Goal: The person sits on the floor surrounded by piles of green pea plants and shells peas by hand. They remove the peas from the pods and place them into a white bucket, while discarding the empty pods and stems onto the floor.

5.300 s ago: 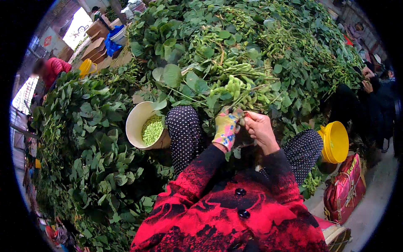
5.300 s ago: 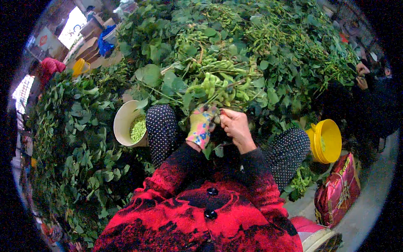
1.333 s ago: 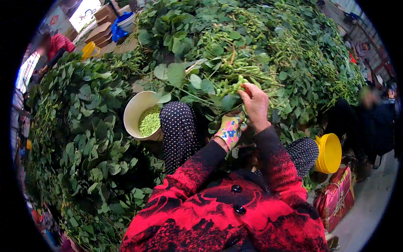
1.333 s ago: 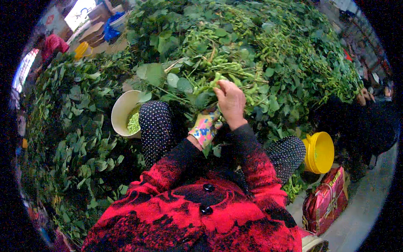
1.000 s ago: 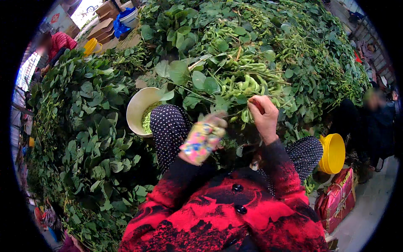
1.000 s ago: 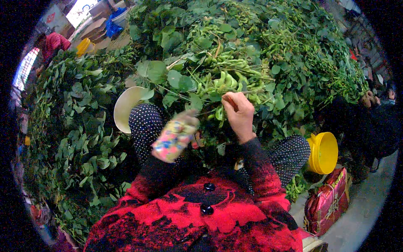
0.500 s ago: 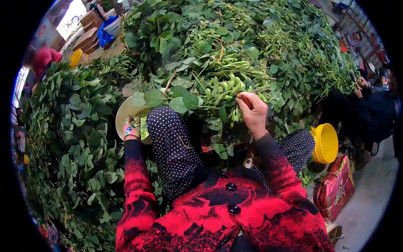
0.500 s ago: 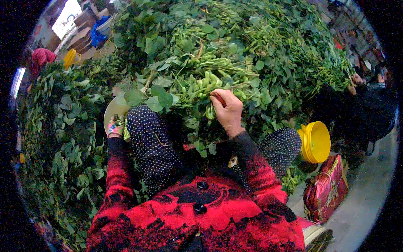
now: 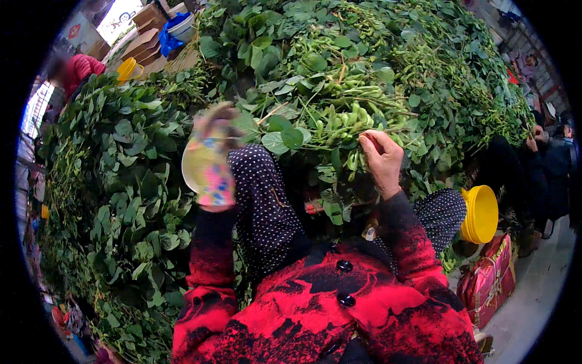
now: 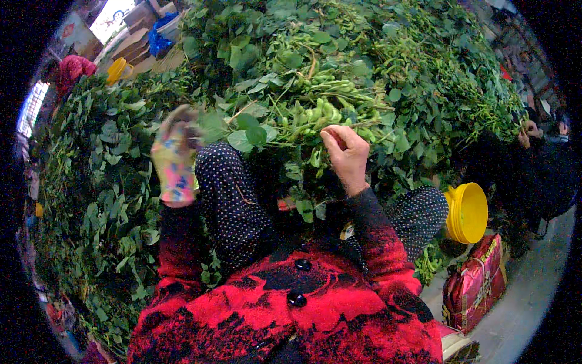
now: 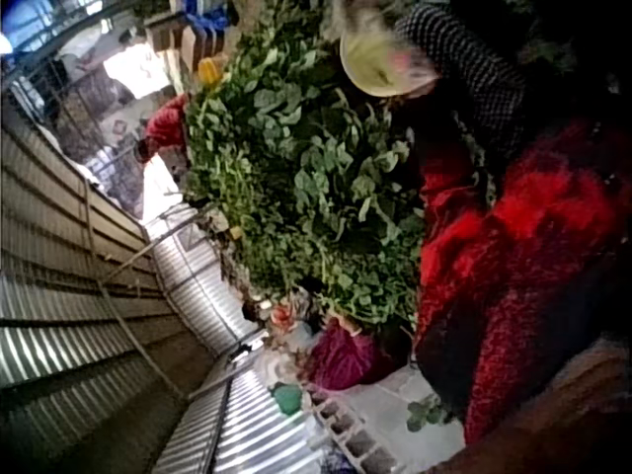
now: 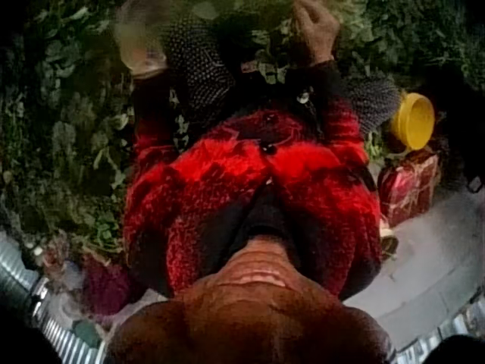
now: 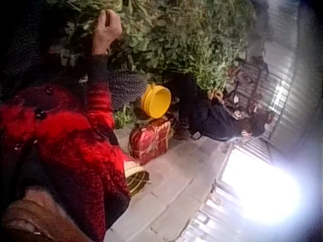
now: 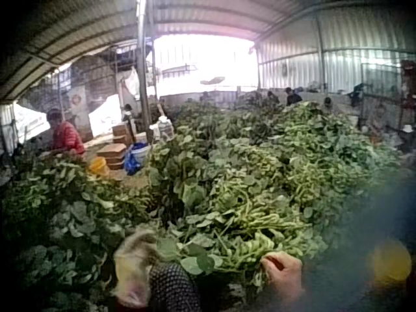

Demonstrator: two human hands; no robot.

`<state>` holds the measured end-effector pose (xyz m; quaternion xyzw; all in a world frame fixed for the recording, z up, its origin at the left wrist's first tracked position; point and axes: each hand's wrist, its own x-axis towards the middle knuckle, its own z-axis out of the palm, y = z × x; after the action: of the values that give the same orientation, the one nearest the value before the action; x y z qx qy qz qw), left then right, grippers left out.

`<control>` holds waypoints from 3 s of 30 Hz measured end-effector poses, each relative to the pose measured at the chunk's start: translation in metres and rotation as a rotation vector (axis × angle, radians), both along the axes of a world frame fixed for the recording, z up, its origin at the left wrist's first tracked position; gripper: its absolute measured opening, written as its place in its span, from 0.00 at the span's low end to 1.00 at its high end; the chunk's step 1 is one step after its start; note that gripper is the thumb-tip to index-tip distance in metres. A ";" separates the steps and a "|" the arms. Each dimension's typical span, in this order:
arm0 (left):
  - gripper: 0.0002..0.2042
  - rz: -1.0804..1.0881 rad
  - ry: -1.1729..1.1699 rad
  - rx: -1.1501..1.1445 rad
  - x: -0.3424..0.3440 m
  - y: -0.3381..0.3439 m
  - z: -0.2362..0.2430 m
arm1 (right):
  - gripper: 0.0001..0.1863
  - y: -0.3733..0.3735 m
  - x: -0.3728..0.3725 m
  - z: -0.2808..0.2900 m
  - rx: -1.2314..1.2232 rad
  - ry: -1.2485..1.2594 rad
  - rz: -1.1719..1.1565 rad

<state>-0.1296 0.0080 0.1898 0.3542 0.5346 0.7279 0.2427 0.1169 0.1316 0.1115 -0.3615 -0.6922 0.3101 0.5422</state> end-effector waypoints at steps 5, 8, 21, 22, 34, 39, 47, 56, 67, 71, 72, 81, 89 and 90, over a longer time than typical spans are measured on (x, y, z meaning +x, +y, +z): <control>0.11 -0.432 0.253 -0.098 0.100 0.044 -0.032 | 0.06 0.003 -0.001 0.010 -0.039 -0.090 0.020; 0.11 -0.314 0.494 -0.193 0.130 0.062 -0.071 | 0.06 0.005 0.004 0.011 -0.130 -0.079 0.046; 0.09 -0.482 -0.624 -0.567 0.120 0.094 -0.087 | 0.08 0.004 0.001 0.011 0.078 -0.100 0.030; 0.09 -0.496 -0.625 -0.577 0.120 0.097 -0.087 | 0.09 0.002 0.000 0.012 0.077 -0.102 0.012; 0.14 -0.566 -0.477 -0.464 0.118 0.099 -0.098 | 0.14 -0.028 0.000 -0.010 0.154 -0.222 0.028; 0.10 -0.628 -0.693 -0.456 0.115 0.082 -0.107 | 0.08 -0.034 0.000 -0.016 -0.449 0.132 0.085; 0.07 -0.462 -0.707 -0.428 0.130 0.087 -0.108 | 0.10 -0.030 0.011 -0.024 -0.558 0.124 0.172; 0.07 -0.412 -0.617 -0.453 0.134 0.085 -0.108 | 0.07 -0.031 0.023 -0.009 -0.745 0.104 0.339; 0.04 -0.489 -0.658 -0.292 0.135 0.086 -0.117 | 0.10 -0.022 0.029 -0.012 -0.780 0.025 0.360; 0.09 -0.430 -0.557 -0.498 0.134 0.087 -0.103 | 0.08 -0.021 0.021 -0.009 -0.823 0.027 0.338; 0.09 -0.451 -0.565 -0.504 0.132 0.089 -0.103 | 0.06 -0.020 0.019 -0.007 -0.794 0.023 0.343; 0.21 -0.469 0.068 -0.636 0.129 0.099 -0.100 | 0.12 -0.011 0.021 -0.011 -0.551 -0.092 0.357; 0.09 -0.685 -0.420 -0.444 0.122 0.092 -0.097 | 0.10 -0.010 0.026 -0.011 -0.637 -0.038 0.266; 0.10 -0.690 -0.462 -0.464 0.121 0.091 -0.093 | 0.09 -0.010 0.022 -0.017 -0.544 -0.043 0.275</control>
<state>-0.0084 0.0986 0.0972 0.2763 0.4661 0.5257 0.6558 0.1389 0.1213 0.0949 -0.4027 -0.6375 0.5471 0.3635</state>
